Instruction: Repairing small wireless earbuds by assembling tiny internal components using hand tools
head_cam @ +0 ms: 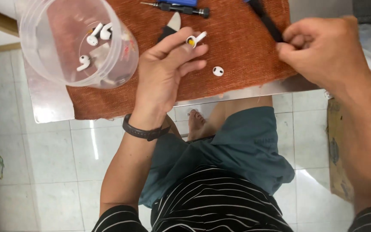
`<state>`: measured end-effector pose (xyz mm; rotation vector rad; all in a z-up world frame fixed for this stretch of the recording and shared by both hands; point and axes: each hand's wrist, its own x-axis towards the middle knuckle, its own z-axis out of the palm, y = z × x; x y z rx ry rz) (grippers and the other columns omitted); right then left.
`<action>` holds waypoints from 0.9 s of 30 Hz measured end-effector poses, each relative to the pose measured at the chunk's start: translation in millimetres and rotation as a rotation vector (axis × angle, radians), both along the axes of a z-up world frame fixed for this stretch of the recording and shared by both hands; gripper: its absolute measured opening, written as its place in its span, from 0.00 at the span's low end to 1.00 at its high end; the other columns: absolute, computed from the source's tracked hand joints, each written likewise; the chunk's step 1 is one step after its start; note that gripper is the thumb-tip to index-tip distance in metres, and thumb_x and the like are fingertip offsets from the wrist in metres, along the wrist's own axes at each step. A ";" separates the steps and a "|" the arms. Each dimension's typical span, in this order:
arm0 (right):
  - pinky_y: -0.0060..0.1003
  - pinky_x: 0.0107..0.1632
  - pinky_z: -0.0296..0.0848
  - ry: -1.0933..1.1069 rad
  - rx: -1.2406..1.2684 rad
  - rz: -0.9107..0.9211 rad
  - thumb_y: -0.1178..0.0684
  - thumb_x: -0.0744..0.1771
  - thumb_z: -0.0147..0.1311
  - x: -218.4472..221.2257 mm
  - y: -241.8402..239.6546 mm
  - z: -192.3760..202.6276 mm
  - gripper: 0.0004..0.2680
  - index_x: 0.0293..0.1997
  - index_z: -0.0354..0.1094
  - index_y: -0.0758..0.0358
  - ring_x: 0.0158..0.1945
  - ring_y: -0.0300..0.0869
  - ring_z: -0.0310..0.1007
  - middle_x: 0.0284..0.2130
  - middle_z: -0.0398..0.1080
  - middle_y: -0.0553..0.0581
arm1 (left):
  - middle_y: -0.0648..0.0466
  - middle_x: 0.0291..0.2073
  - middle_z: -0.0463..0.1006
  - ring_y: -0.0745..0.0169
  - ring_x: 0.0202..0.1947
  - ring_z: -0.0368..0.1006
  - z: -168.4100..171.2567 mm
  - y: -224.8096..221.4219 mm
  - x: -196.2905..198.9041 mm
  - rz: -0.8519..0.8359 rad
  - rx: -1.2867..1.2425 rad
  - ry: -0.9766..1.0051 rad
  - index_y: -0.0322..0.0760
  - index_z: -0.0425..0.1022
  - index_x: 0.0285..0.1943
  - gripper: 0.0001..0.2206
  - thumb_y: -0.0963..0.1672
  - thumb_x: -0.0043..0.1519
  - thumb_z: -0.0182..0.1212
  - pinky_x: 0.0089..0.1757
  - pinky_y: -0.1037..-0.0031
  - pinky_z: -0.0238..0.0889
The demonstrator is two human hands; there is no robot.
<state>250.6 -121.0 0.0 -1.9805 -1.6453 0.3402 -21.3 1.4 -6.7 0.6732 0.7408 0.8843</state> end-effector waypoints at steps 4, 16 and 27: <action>0.28 0.40 0.62 -0.064 -0.032 -0.001 0.63 0.69 0.61 2.2 3.3 -4.5 0.02 0.41 0.77 0.63 0.29 0.30 0.61 0.24 0.68 0.48 | 0.41 0.57 0.79 0.40 0.54 0.81 -21.2 -7.3 -2.5 -0.047 0.154 -0.038 0.28 0.77 0.60 0.18 0.30 0.62 0.61 0.48 0.62 0.84; 0.42 0.31 0.59 -0.305 -0.620 0.053 0.49 0.62 0.60 -6.7 49.3 37.6 0.09 0.24 0.66 0.61 0.26 0.45 0.57 0.18 0.63 0.53 | 0.58 0.56 0.81 0.78 0.42 0.78 -33.1 -35.4 10.2 0.169 0.774 0.495 0.41 0.76 0.63 0.17 0.37 0.66 0.68 0.49 0.84 0.79; 0.41 0.43 0.84 0.754 0.571 0.230 0.68 0.69 0.49 -106.7 13.0 -18.5 0.04 0.47 0.63 0.71 0.37 0.52 0.79 0.37 0.72 0.67 | 0.62 0.37 0.76 0.71 0.34 0.69 -8.7 -33.7 14.1 0.142 0.895 0.611 0.42 0.74 0.47 0.08 0.36 0.64 0.61 0.41 0.78 0.67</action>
